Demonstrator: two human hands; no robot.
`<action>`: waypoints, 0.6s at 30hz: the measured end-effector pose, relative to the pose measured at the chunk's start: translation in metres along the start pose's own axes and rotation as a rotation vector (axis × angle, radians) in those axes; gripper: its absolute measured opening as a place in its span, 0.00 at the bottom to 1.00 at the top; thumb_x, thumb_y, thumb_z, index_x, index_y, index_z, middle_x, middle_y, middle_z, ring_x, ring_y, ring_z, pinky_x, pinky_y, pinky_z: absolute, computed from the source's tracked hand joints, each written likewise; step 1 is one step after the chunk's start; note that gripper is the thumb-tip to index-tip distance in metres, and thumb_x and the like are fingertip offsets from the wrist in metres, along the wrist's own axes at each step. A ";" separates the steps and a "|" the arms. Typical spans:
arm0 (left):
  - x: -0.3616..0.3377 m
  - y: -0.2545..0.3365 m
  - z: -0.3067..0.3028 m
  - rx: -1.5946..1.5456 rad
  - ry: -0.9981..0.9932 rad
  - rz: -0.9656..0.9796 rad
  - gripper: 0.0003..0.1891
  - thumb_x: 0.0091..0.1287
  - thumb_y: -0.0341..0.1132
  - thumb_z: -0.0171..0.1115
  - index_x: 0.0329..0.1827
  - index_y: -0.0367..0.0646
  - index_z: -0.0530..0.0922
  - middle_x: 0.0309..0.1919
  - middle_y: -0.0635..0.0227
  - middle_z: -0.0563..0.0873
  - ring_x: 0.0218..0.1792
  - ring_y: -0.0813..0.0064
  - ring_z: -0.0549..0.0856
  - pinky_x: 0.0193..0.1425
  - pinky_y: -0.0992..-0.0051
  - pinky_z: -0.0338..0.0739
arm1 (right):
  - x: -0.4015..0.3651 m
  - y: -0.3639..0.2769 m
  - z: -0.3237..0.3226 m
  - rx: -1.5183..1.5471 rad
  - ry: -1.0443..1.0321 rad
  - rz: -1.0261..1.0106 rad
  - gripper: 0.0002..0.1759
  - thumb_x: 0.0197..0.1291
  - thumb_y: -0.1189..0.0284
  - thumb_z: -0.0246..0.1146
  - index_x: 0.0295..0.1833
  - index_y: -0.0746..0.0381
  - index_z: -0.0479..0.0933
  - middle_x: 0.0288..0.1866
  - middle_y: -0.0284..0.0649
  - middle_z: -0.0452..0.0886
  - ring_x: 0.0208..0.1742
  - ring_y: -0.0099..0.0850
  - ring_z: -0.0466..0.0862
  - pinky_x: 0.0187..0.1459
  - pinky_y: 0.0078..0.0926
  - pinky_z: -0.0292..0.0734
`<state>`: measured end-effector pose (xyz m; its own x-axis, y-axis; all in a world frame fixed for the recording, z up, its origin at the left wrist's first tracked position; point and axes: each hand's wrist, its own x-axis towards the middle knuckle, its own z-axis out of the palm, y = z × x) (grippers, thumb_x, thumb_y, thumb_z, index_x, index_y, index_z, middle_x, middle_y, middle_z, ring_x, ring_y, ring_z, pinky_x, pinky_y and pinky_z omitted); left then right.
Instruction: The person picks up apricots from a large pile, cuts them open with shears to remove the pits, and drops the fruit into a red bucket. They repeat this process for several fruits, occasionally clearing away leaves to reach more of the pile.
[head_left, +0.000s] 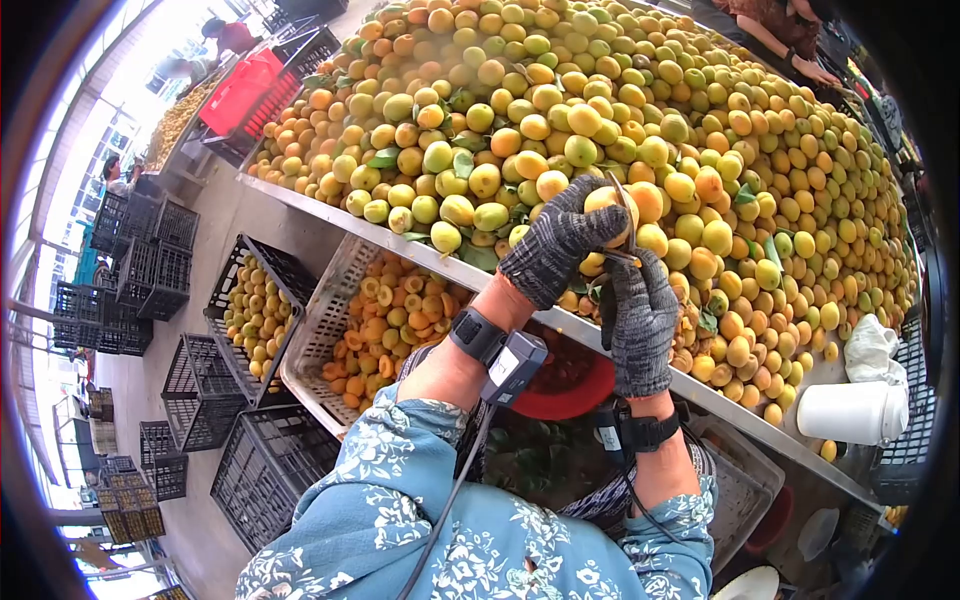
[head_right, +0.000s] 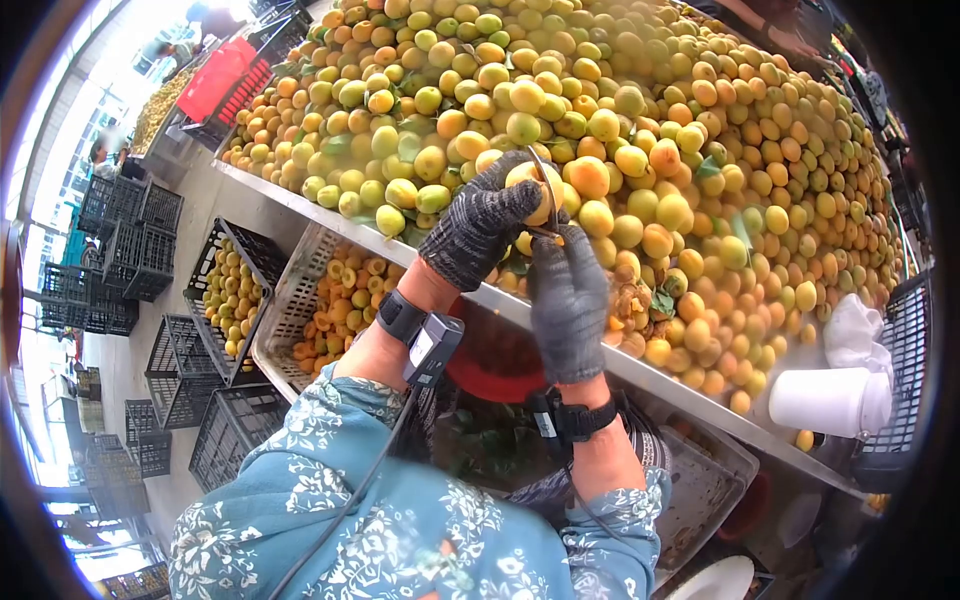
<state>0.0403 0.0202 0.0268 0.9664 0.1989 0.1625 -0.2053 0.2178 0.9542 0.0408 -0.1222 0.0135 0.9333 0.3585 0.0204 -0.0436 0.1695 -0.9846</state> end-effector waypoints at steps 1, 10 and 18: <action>0.000 -0.002 -0.001 0.000 0.001 -0.002 0.28 0.62 0.47 0.67 0.59 0.38 0.72 0.48 0.69 0.79 0.50 0.77 0.79 0.58 0.76 0.73 | 0.001 0.002 -0.002 -0.031 -0.012 -0.009 0.13 0.69 0.68 0.58 0.52 0.66 0.77 0.29 0.28 0.76 0.28 0.16 0.72 0.28 0.17 0.68; -0.006 -0.006 0.011 -0.418 0.078 -0.190 0.22 0.71 0.50 0.56 0.56 0.41 0.75 0.45 0.74 0.80 0.45 0.85 0.79 0.49 0.80 0.76 | 0.007 0.003 0.002 -0.040 -0.029 -0.071 0.14 0.70 0.69 0.55 0.54 0.66 0.76 0.36 0.30 0.81 0.34 0.17 0.76 0.33 0.15 0.73; 0.000 -0.002 0.007 -0.144 0.035 0.007 0.20 0.71 0.43 0.57 0.56 0.36 0.75 0.47 0.65 0.81 0.49 0.75 0.80 0.58 0.74 0.74 | 0.005 0.008 0.002 -0.146 0.007 -0.111 0.12 0.68 0.71 0.57 0.50 0.68 0.77 0.29 0.31 0.79 0.27 0.16 0.73 0.27 0.16 0.69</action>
<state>0.0416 0.0131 0.0271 0.9595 0.2338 0.1574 -0.2342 0.3503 0.9069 0.0442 -0.1176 0.0055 0.9319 0.3387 0.1297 0.1115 0.0728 -0.9911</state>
